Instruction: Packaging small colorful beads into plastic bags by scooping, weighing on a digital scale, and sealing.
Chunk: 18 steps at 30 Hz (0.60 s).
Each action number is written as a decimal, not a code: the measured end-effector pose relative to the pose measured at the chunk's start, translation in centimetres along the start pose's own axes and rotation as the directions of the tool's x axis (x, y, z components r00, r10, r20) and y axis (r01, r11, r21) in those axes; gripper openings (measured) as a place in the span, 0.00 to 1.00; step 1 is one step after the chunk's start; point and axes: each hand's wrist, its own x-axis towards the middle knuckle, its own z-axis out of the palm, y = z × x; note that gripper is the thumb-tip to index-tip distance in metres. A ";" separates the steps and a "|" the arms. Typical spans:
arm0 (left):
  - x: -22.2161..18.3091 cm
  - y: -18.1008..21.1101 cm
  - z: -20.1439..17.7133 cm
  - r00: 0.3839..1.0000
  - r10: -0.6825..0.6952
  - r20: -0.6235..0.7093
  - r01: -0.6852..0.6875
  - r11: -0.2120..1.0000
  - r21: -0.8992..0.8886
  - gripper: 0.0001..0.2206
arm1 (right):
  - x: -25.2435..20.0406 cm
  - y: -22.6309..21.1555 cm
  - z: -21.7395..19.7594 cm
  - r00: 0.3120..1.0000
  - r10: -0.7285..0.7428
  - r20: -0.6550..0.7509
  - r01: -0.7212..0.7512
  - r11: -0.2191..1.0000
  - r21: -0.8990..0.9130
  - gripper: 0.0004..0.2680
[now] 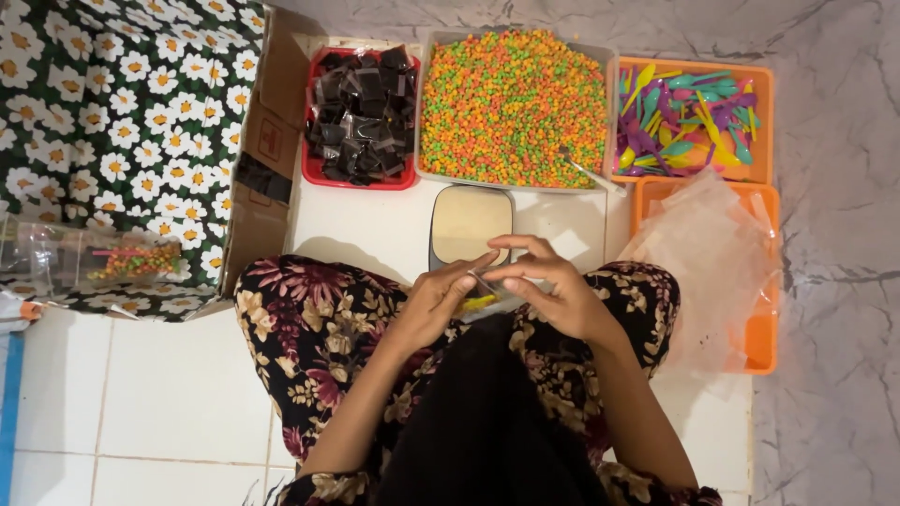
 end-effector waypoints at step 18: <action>0.2 2.6 1.5 0.999 -0.019 -0.043 0.019 1.000 -0.010 0.13 | -0.6 0.3 0.5 0.985 0.136 0.109 -0.138 0.990 0.006 0.10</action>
